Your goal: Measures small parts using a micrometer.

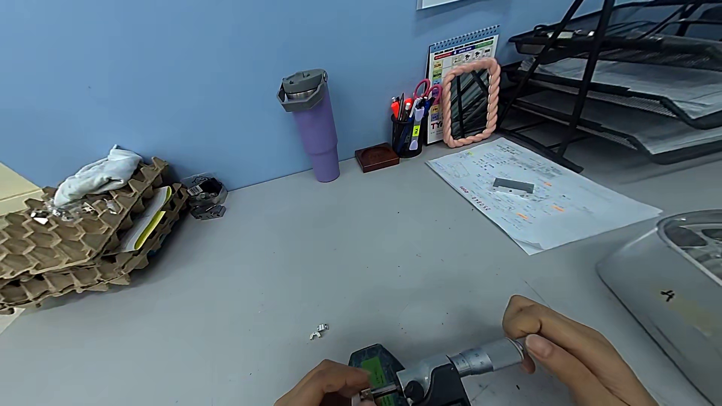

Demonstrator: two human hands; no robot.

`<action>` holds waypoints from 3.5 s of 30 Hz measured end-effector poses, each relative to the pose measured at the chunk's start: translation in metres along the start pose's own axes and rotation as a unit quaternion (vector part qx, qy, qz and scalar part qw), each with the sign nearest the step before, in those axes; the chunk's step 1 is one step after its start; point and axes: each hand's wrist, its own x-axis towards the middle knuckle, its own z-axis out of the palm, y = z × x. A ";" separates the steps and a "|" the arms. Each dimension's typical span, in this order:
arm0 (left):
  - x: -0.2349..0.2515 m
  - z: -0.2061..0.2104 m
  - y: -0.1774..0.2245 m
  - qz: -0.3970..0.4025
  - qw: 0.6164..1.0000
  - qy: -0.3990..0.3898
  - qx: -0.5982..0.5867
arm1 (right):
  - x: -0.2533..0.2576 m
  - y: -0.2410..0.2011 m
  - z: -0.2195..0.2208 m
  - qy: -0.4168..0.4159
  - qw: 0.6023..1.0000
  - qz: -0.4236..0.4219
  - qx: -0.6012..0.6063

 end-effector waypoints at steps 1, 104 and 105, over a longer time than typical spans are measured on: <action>0.000 -0.002 -0.001 0.004 1.000 -0.014 -0.001 | 0.000 0.000 0.001 0.004 1.000 -0.002 -0.002; 0.004 0.002 0.011 -0.030 0.995 0.096 -0.023 | -0.004 0.008 0.008 0.010 0.998 0.020 0.054; 0.005 -0.002 0.012 -0.033 0.993 0.116 -0.009 | -0.004 0.008 0.008 0.009 0.998 0.021 0.052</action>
